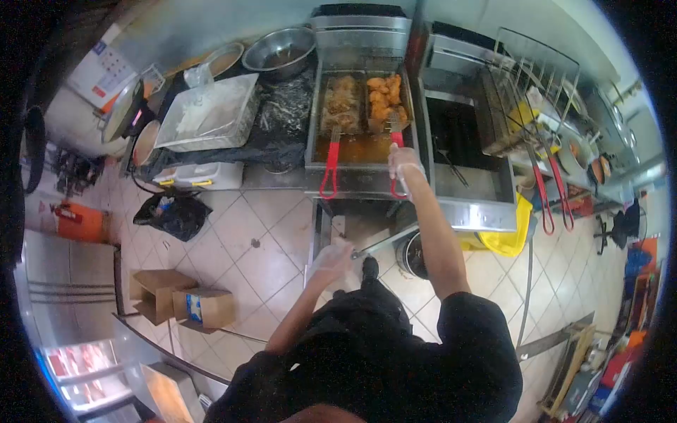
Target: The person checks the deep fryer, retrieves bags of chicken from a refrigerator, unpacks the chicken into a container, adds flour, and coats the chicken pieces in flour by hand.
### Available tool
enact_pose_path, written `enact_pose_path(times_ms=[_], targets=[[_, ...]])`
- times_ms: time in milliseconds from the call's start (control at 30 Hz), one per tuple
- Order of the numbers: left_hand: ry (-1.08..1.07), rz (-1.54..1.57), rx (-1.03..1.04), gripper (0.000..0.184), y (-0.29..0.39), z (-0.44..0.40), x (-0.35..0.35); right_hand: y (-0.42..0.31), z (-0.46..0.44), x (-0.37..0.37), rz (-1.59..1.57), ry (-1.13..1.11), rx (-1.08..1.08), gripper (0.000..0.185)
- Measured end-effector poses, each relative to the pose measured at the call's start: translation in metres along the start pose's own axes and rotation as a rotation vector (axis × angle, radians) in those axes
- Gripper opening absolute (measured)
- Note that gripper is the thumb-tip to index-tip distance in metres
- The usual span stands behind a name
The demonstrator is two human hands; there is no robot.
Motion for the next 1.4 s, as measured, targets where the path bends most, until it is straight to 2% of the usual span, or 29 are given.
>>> enact_pose_path(times_ms=[33,100,167,200,233,267,333,367,400,433,467,500,533,567,600,633,700,733,767,833,933,1133,1167,1233,1300,1333,1367,1400], targets=[[0.011,0.041,-0.09,0.023,-0.035,0.015,0.007,0.004,-0.016,-0.003,0.143,-0.005,0.004,0.047],[0.061,0.329,-0.427,0.025,-0.1,0.082,0.01,0.016,-0.051,-0.033,0.76,0.235,-0.205,0.035],[0.175,0.556,-0.791,0.029,-0.124,0.151,-0.024,-0.055,0.015,-0.016,0.906,0.208,-0.352,0.038],[0.202,0.545,-0.969,0.031,-0.119,0.173,-0.066,-0.072,0.04,0.001,1.079,0.235,-0.55,0.036],[0.237,0.815,-1.226,0.033,-0.132,0.205,-0.073,-0.078,0.072,0.019,1.25,0.264,-0.753,0.034],[0.266,1.094,-1.472,0.035,-0.14,0.24,-0.071,-0.063,0.1,0.045,1.164,0.149,-0.653,0.031],[0.433,1.286,-1.586,0.038,-0.153,0.287,-0.079,-0.008,0.158,0.116,1.543,-0.185,-0.814,0.028],[0.519,1.379,-1.635,0.039,-0.163,0.31,-0.081,0.039,0.173,0.15,1.254,-0.364,-0.777,0.022],[0.572,1.377,-1.547,0.04,-0.175,0.325,-0.088,0.081,0.205,0.189,1.232,-0.456,-0.833,0.02],[0.619,1.372,-1.458,0.041,-0.187,0.339,-0.092,0.091,0.226,0.236,1.084,-0.546,-0.369,0.026],[0.663,1.364,-1.369,0.042,-0.201,0.352,-0.1,0.128,0.249,0.26,0.691,-0.596,-0.222,0.032],[0.615,1.371,-1.388,0.043,-0.219,0.365,-0.104,0.177,0.257,0.286,0.492,-0.593,-0.07,0.032],[0.575,1.382,-1.409,0.045,-0.236,0.378,-0.108,0.237,0.254,0.318,0.515,-0.623,-0.015,0.033],[0.545,1.397,-1.438,0.046,-0.249,0.396,-0.113,0.3,0.238,0.347,0.684,-0.696,-0.077,0.034],[0.488,1.337,-1.438,0.047,-0.261,0.415,-0.128,0.368,0.215,0.366,1.002,-0.841,-0.387,0.035],[0.528,1.351,-1.459,0.046,-0.273,0.441,-0.136,0.431,0.194,0.373,1.329,-0.915,-0.847,0.037],[0.637,1.359,-1.482,0.046,-0.303,0.497,-0.155,0.415,0.212,0.372,1.666,-0.879,-1.009,0.038],[0.726,1.352,-1.52,0.045,-0.31,0.517,-0.176,0.41,0.209,0.371,1.569,-0.959,-0.751,0.037],[0.793,1.349,-1.531,0.045,-0.322,0.536,-0.187,0.405,0.209,0.371,1.404,-0.947,-0.424,0.037],[0.934,1.352,-1.57,0.045,-0.344,0.572,-0.2,0.393,0.216,0.38,1.128,-0.798,0.069,0.036],[0.893,1.351,-1.549,0.045,-0.383,0.576,-0.231,0.386,0.226,0.438,1.003,-0.768,0.296,0.035],[0.859,1.453,-1.459,0.043,-0.543,0.534,-0.351,0.376,0.197,0.592,1.044,-0.905,0.362,0.032],[0.88,1.358,-1.446,0.043,-0.583,0.539,-0.366,0.372,0.18,0.627,1.07,-0.935,0.339,0.032],[0.915,1.205,-1.423,0.044,-0.66,0.564,-0.362,0.362,0.141,0.694,1.119,-0.998,0.272,0.031],[1.06,1.243,-1.549,0.034,-0.717,0.596,-0.351,0.342,0.097,0.78,1.157,-1.058,0.169,0.031],[1.137,1.371,-1.757,0.029,-0.735,0.616,-0.328,0.332,0.076,0.826,1.175,-1.095,0.108,0.03],[1.013,1.233,-1.829,0.027,-0.755,0.643,-0.3,0.318,0.055,0.874,1.185,-1.125,0.049,0.03],[0.799,1.036,-1.907,0.025,-0.763,0.671,-0.261,0.299,0.04,0.925,1.189,-1.149,0.006,0.03]])
Point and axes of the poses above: each hand's wrist, its own z-axis away from the middle knuckle, its own x-axis out of the palm, y = z × x, the point moved 7 cm from there along -z, towards the middle knuckle, and after that the axes turned 10 degrees about -x, right-handed, at the moved point
